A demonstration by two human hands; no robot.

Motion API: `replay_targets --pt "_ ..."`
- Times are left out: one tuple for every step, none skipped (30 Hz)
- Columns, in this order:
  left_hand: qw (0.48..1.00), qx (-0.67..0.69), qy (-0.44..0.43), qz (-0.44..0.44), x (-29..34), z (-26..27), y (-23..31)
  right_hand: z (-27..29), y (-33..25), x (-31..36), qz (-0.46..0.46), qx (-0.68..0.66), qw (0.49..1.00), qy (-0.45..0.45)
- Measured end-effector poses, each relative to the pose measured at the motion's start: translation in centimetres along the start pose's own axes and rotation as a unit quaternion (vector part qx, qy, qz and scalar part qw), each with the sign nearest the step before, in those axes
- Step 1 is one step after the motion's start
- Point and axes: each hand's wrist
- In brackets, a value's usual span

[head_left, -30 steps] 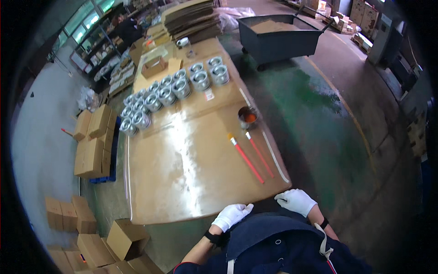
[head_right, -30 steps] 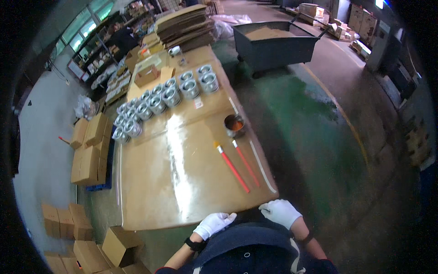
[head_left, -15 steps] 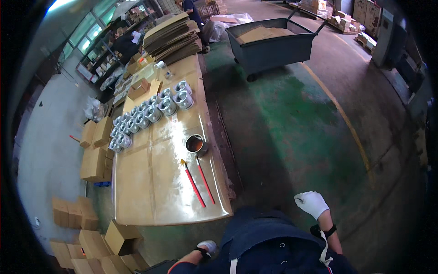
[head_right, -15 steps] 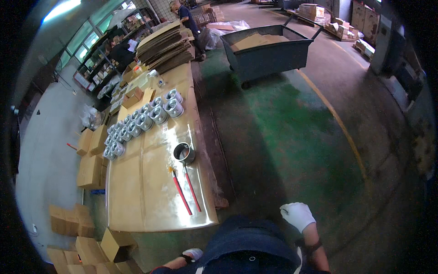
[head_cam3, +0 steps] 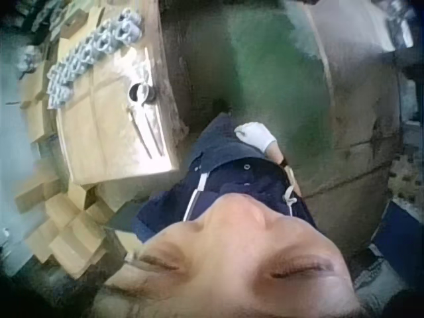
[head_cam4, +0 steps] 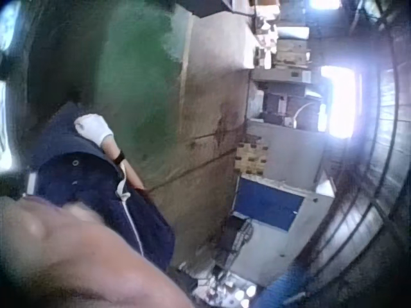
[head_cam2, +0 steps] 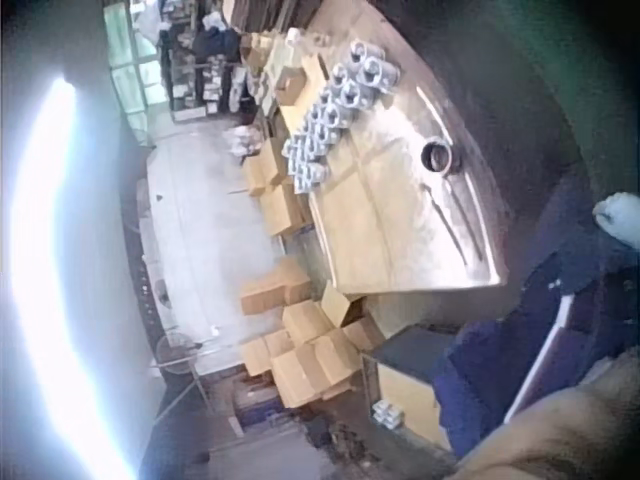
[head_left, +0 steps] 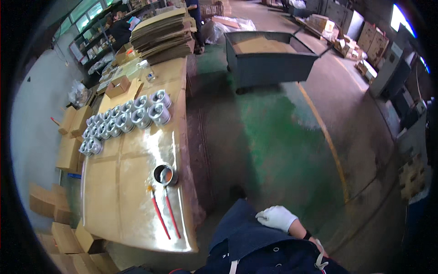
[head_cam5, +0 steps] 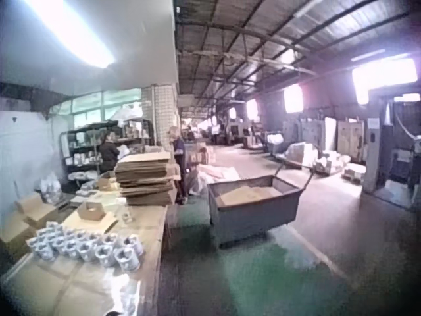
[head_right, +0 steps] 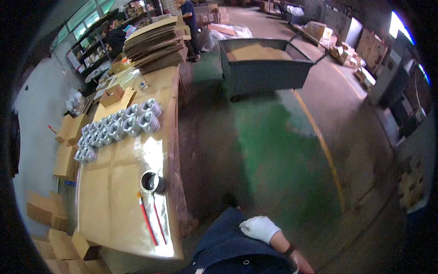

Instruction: Applying a liquid coating to engine pistons using a brush and organizing them into a storage cart.

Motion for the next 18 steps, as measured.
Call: replay_targets --pt "1.000 0.012 0.003 0.006 -1.9 0.4 0.5 1.8 -0.4 -0.9 -0.033 -0.008 0.999 -0.037" --pt "1.000 0.024 0.007 0.012 -3.7 1.0 0.8 3.8 0.1 -1.9 -0.026 0.002 0.999 -0.037" --pt "0.999 0.034 0.012 0.019 -5.5 1.7 1.1 5.8 0.5 -3.0 -0.017 0.013 0.999 -0.035" --pt "0.999 0.040 0.009 0.020 -7.1 2.8 1.0 7.6 1.5 -4.4 -0.019 0.016 1.000 -0.014" --pt "0.999 0.045 0.006 0.022 -8.7 4.0 0.8 9.3 2.3 -5.8 -0.019 0.019 1.000 0.007" --pt "0.998 0.049 0.005 0.026 -10.0 5.2 0.5 10.8 2.5 -6.7 -0.017 0.051 0.998 0.010" --pt "0.998 0.055 0.006 0.035 -11.0 6.2 0.3 12.7 2.5 -7.8 -0.012 0.053 0.998 0.008" --pt "0.997 0.061 0.007 0.045 -11.7 7.2 0.2 14.8 2.4 -9.0 0.000 0.060 0.998 0.019" --pt "0.996 0.067 0.009 0.057 -12.3 8.1 0.0 16.5 2.3 -10.3 0.014 0.065 0.997 0.029" --pt "0.995 0.071 0.008 0.069 -12.4 9.1 -0.5 17.3 2.8 -11.8 0.027 0.081 0.995 0.042" --pt "0.994 0.076 0.007 0.083 -12.3 10.1 -0.9 18.3 2.8 -13.0 0.036 0.079 0.996 0.038" --pt "0.991 0.084 0.007 0.100 -12.0 10.7 -1.2 19.5 2.7 -14.3 0.053 0.076 0.995 0.029" --pt "0.989 0.092 0.008 0.118 -11.6 11.2 -1.4 20.5 2.6 -15.6 0.070 0.072 0.995 0.017" --pt "0.985 0.101 0.009 0.137 -10.9 11.5 -1.5 21.3 2.9 -17.3 0.087 0.076 0.993 -0.001" --pt "0.982 0.111 0.005 0.151 -10.6 12.2 -1.1 22.0 3.4 -18.6 0.089 0.090 0.992 -0.016" --pt "0.978 0.123 0.003 0.170 -9.9 12.3 -0.5 22.9 3.6 -19.9 0.095 0.102 0.990 -0.030" --pt "0.972 0.137 0.004 0.190 -9.2 12.2 0.0 24.0 3.7 -21.4 0.103 0.118 0.987 -0.045" --pt "0.966 0.152 0.005 0.210 -8.6 12.0 0.6 24.9 3.8 -23.0 0.117 0.121 0.984 -0.055"
Point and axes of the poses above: each hand's wrist, its own x-axis away from the middle knuckle, its own z-axis out of the back of the hand, y = z × x, and after that the axes turned 11 degrees about -y, right-handed
